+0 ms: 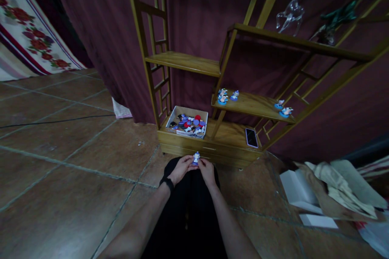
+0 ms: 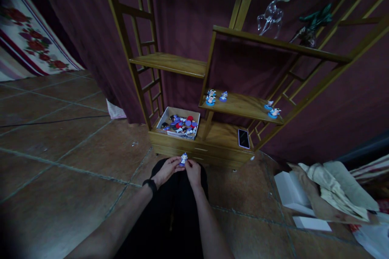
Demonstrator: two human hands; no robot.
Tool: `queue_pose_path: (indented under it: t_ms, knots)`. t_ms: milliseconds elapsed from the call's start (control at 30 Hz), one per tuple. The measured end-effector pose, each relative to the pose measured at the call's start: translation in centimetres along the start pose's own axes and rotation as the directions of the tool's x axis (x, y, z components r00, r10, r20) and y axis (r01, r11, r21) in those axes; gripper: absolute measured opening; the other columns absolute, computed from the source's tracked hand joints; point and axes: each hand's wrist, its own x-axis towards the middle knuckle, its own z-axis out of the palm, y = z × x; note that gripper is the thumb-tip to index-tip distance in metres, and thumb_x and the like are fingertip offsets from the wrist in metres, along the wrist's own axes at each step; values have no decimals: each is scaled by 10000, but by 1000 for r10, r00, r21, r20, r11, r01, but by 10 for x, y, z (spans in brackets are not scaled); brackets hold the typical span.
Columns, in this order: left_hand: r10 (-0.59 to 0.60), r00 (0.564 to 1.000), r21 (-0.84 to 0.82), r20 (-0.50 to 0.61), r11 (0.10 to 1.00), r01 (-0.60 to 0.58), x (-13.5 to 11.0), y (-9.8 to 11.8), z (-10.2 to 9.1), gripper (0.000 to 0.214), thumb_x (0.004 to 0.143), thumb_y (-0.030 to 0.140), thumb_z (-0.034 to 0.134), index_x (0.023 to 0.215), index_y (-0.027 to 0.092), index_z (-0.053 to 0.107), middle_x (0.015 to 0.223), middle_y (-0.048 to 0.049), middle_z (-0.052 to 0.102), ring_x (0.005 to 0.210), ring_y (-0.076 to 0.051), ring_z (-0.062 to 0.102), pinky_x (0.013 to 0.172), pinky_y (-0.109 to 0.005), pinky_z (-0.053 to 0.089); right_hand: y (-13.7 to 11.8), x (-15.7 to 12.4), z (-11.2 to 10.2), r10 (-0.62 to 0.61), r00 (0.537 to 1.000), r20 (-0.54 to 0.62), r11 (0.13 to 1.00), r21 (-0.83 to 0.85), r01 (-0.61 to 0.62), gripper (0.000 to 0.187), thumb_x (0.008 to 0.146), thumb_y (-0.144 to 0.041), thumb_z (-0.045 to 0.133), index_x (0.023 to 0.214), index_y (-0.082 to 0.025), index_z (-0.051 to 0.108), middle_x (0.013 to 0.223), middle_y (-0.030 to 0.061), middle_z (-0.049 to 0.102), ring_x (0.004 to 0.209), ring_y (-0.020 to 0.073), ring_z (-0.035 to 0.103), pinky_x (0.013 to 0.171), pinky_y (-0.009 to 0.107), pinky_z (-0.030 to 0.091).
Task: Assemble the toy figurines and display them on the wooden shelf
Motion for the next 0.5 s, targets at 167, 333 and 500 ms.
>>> queue_pose_path:
  t_ms: [167, 333, 500]
  knots:
    - [23, 1000, 87, 0, 996, -22, 0, -2, 2, 181, 701, 178, 661, 855, 102, 605, 787, -84, 657, 673, -156, 645, 690, -303, 540, 4, 2, -2, -35, 999, 32, 993, -114, 39, 271, 782, -345, 470, 764, -190, 692, 712, 25, 692, 628, 156, 609, 634, 234, 447]
    - [38, 999, 134, -18, 990, -36, -1, -1, 4, 124, 709, 152, 640, 817, 98, 611, 774, -81, 659, 668, -154, 641, 673, -308, 546, 2, -1, -2, -120, 993, 18, 966, -228, 121, 242, 801, -282, 469, 796, -189, 692, 790, 45, 693, 685, 155, 620, 668, 226, 434]
    - [64, 997, 178, -48, 983, -54, -4, -2, 7, 124, 722, 145, 619, 837, 100, 611, 774, -86, 659, 659, -160, 642, 604, -288, 551, 1, -3, 0, -159, 987, 23, 931, -330, 158, 228, 813, -233, 462, 792, -197, 686, 833, 56, 685, 743, 159, 622, 710, 229, 426]
